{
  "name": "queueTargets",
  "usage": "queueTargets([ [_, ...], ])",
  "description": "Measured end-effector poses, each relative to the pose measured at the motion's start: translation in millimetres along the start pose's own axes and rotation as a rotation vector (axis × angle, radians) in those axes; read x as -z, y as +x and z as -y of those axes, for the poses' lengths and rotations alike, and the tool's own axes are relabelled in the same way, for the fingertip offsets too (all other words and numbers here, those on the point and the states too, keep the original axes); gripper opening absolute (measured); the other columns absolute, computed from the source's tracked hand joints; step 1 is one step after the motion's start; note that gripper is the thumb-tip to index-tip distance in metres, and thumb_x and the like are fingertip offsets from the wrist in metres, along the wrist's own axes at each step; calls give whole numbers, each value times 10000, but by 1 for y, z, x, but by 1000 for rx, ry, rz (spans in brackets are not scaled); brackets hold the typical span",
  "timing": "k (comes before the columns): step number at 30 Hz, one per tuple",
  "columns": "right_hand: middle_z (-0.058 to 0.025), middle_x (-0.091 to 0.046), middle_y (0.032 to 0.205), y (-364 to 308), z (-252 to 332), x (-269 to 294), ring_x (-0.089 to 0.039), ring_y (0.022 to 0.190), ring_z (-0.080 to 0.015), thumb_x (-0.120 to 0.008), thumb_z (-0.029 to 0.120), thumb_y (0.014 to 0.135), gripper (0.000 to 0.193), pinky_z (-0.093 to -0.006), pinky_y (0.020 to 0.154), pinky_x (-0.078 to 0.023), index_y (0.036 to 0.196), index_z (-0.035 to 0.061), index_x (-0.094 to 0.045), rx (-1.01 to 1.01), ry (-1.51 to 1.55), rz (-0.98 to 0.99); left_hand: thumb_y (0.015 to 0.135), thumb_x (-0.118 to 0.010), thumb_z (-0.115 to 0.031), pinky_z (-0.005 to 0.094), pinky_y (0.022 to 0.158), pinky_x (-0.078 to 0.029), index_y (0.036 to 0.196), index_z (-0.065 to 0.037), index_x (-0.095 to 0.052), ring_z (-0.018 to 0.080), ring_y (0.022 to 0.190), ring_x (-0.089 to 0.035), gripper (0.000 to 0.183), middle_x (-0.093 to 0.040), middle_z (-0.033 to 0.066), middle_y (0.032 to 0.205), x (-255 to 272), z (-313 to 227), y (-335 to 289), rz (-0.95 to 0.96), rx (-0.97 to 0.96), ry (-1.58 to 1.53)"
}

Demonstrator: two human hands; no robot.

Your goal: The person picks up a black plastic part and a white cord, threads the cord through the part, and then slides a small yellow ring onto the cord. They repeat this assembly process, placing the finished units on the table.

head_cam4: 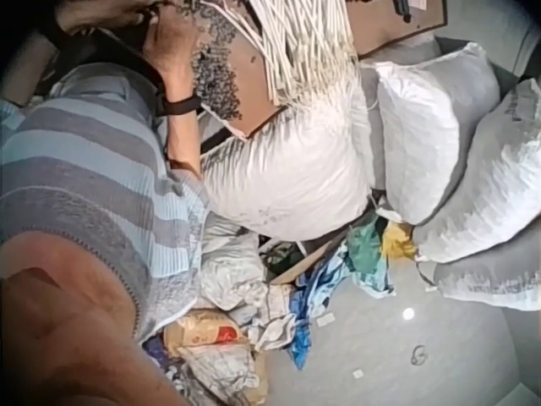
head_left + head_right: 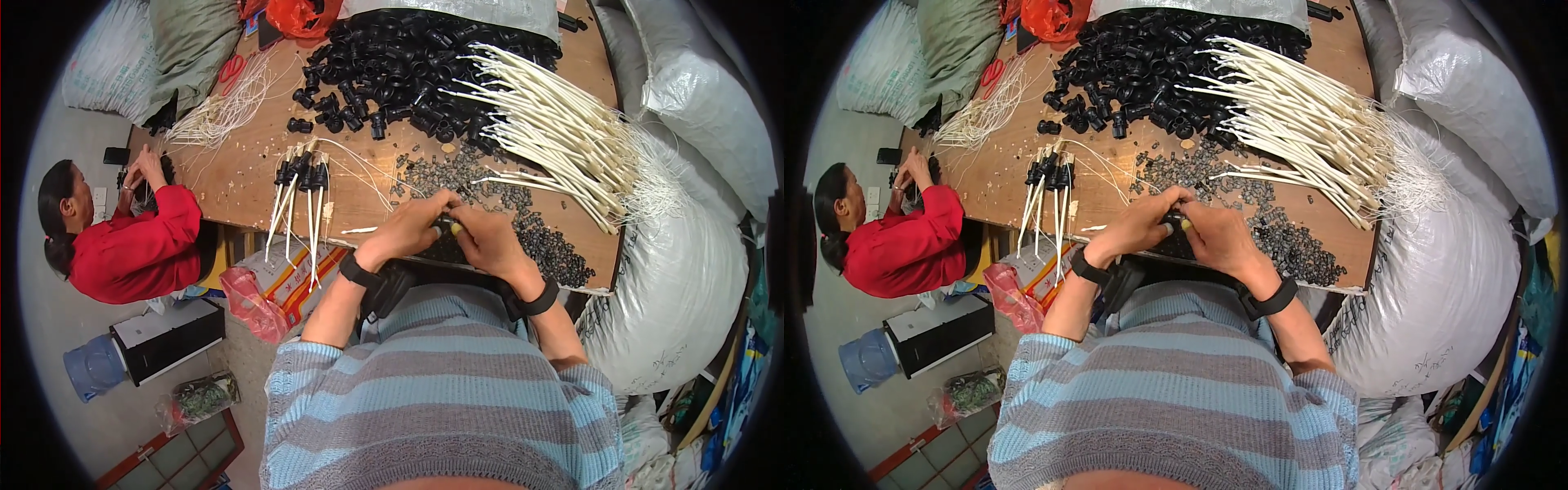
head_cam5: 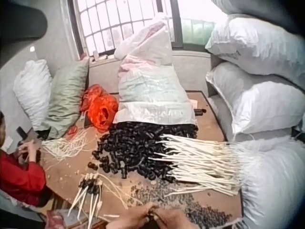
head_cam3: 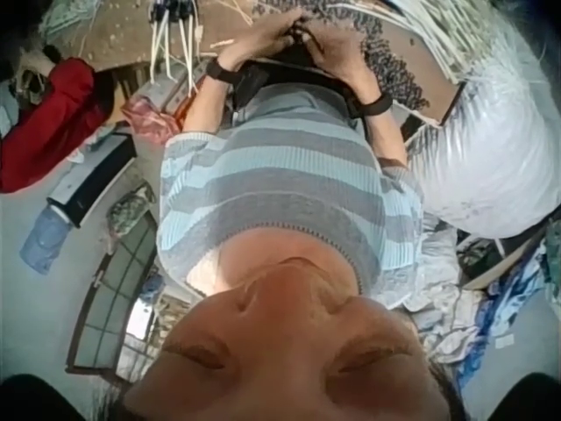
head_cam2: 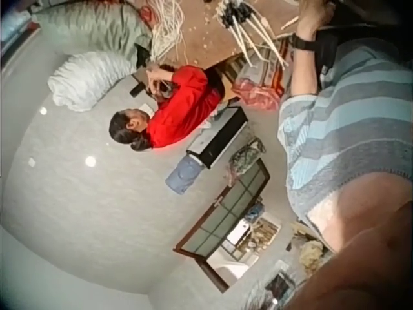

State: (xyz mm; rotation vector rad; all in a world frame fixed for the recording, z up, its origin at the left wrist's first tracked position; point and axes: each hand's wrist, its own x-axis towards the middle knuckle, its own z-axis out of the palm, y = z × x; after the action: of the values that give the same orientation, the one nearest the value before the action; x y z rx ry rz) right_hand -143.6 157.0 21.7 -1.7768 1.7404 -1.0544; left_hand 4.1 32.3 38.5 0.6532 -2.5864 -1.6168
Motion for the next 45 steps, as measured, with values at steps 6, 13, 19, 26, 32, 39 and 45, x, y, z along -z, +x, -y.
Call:
queueTargets([
  [6,-157,-595,730,0,-1,-10,-607,644,-376,-564,-12,767,148,-440,512,-464,899,43,-529,9,-201,-154,676,-661,87,317,786,-472,1004,-52,-612,210,861,-603,359,-630,63,943,-8,0,1,-386,-184,19],
  [13,-137,-601,745,0,6,-9,-611,633,-351,-584,0,764,191,-426,512,-465,946,53,-562,36,-223,-186,646,-681,63,335,710,-475,861,-66,-642,256,790,-590,254,-615,60,796,-14,10,2,-549,-179,-13],
  [19,-123,-627,775,2,8,-9,-616,636,-338,-631,53,785,236,-399,541,-478,1018,75,-598,26,-202,-222,667,-665,119,292,688,-484,810,-53,-652,189,798,-604,224,-633,44,858,-10,15,-2,-564,-370,-1],
  [26,-140,-602,676,-2,3,-7,-614,600,-322,-628,100,792,112,-392,515,-456,903,101,-646,-144,60,-160,695,-653,103,316,731,-520,912,-28,-678,227,828,-640,255,-662,87,911,0,19,5,-620,-234,121],
  [32,-131,-581,635,-4,-1,-5,-588,531,-245,-629,79,815,114,-320,503,-438,922,71,-670,-174,-39,-216,708,-650,71,328,733,-514,953,-21,-675,240,796,-640,263,-650,118,866,41,68,36,-649,-18,292],
  [39,-138,-593,609,-9,-5,1,-603,552,-328,-616,121,800,95,-396,498,-445,877,95,-665,-296,4,-250,726,-671,38,277,649,-488,900,-48,-699,146,696,-598,197,-639,63,774,58,69,23,-629,216,204],
  [45,-105,-606,585,-4,-17,-2,-576,477,-169,-608,101,840,113,-293,481,-425,901,37,-677,-272,7,-279,726,-694,35,233,617,-481,861,-29,-724,80,680,-608,152,-687,27,746,54,71,9,-815,297,221],
])
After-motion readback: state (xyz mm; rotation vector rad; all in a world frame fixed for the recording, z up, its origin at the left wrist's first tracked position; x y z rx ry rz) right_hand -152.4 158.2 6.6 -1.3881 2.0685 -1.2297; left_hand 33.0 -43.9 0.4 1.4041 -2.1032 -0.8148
